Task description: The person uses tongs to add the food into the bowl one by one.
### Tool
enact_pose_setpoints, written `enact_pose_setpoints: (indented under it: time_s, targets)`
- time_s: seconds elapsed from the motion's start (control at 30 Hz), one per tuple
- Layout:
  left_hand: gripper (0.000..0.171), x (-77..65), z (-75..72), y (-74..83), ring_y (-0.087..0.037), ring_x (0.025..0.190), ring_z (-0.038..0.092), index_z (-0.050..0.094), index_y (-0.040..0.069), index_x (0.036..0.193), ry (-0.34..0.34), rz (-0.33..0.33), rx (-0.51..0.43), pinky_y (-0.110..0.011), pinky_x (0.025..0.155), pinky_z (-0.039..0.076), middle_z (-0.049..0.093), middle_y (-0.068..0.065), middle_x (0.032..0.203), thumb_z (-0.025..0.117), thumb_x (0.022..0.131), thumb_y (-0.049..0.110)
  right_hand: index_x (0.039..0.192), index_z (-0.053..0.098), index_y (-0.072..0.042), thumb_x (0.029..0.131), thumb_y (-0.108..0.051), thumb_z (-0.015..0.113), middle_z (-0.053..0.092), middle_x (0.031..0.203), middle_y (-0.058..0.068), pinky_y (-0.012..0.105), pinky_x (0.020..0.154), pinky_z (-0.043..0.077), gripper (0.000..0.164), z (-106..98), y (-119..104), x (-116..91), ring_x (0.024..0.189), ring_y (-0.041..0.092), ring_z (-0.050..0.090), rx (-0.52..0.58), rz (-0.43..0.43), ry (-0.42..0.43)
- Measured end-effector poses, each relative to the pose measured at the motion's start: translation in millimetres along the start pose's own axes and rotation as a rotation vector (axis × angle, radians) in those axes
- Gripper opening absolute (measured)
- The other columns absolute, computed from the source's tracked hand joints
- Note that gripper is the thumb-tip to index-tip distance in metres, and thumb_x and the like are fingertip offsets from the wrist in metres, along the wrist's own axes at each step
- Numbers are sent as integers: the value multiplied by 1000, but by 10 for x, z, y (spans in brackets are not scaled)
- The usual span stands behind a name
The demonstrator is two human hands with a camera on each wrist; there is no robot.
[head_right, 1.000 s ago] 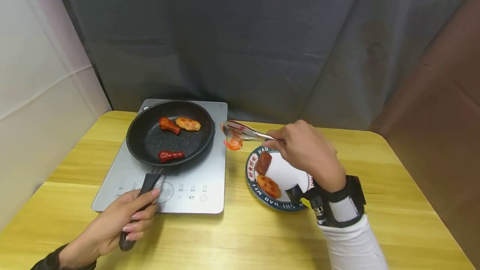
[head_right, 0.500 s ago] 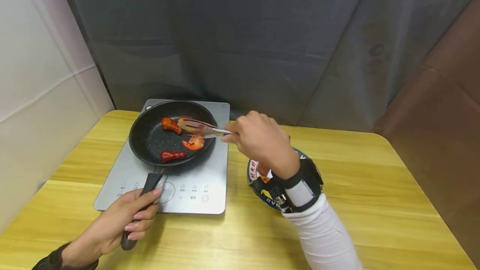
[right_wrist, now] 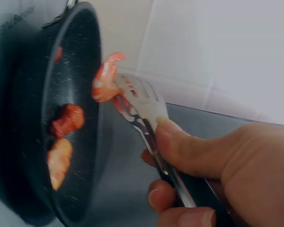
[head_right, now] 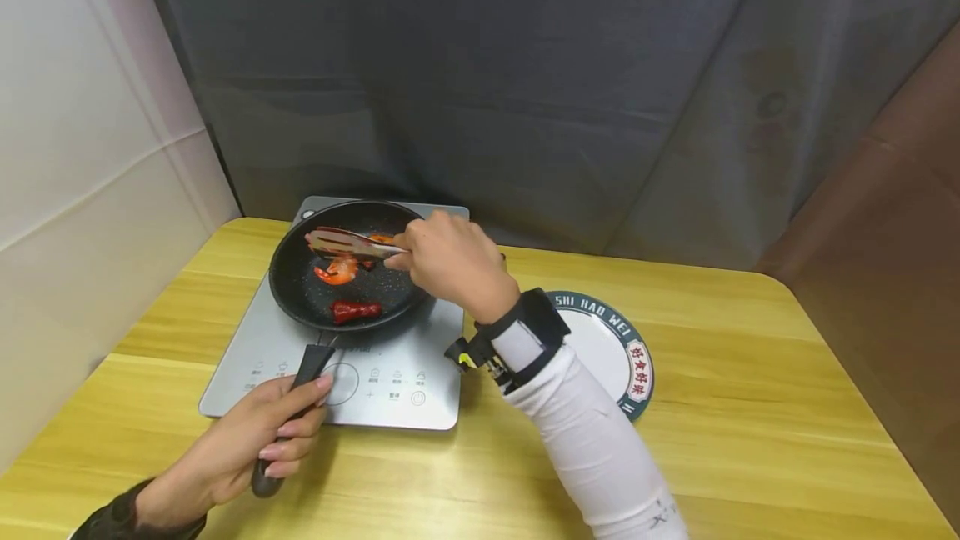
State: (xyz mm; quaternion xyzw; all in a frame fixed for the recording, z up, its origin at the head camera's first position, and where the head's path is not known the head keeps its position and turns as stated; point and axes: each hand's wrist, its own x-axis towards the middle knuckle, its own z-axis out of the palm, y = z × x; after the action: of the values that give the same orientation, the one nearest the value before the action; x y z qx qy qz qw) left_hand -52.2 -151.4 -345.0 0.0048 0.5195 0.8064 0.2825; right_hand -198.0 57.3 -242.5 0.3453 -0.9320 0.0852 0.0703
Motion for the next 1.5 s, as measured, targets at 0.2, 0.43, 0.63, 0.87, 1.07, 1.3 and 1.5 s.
enact_pose_setpoints:
  time_s: [0.2, 0.43, 0.63, 0.87, 1.07, 1.3, 1.5]
  targets:
    - [33, 22, 3, -22, -1, 42, 30, 28, 5, 96, -8, -2, 0, -14, 37, 29, 31, 7, 62, 48, 102, 31, 99, 75, -16, 92, -40, 63, 53, 62, -6, 23, 40, 30, 28, 167, -67, 180, 50, 11, 46, -2, 18, -44]
    - [32, 82, 17, -34, -1, 42, 29, 28, 5, 95, -20, 5, -13, -15, 37, 28, 30, 7, 61, 48, 102, 30, 86, 73, -17, 92, -39, 63, 43, 57, -3, 23, 40, 32, 25, 327, -119, 297, 50, 11, 47, -72, 85, -75]
    - [33, 67, -2, -27, -1, 42, 29, 28, 5, 93, -16, -5, -6, -15, 37, 28, 30, 7, 61, 48, 102, 30, 89, 71, -20, 91, -44, 63, 55, 70, -1, 28, 46, 46, 26, 427, -198, 347, 59, 13, 55, -146, 106, -74]
    - [33, 44, -10, -20, -1, 42, 29, 28, 6, 92, -21, -3, -4, -15, 37, 28, 30, 7, 61, 47, 102, 30, 86, 72, -20, 92, -41, 63, 55, 70, -1, 32, 49, 50, 24, 478, -275, 352, 61, 15, 55, -188, 80, -19]
    - [33, 43, -21, -14, -1, 42, 29, 28, 6, 92, -19, -4, -5, -15, 37, 28, 30, 7, 61, 48, 102, 30, 87, 72, -19, 92, -40, 63, 53, 69, -1, 32, 47, 48, 24, 474, -315, 361, 58, 15, 52, -181, 107, -12]
    - [33, 47, -28, -13, -1, 42, 29, 29, 6, 92, -16, -1, 1, -15, 37, 28, 31, 7, 61, 48, 102, 30, 94, 73, -19, 92, -40, 63, 55, 74, 0, 33, 50, 49, 23, 444, -332, 377, 62, 16, 54, -170, 131, -41]
    - [34, 50, -26, -9, -1, 42, 30, 29, 6, 92, -17, -4, 10, -15, 37, 29, 31, 7, 61, 49, 102, 31, 75, 64, -17, 92, -42, 63, 53, 71, 1, 32, 49, 49, 30, 470, -316, 361, 60, 16, 54, -148, 122, -77]
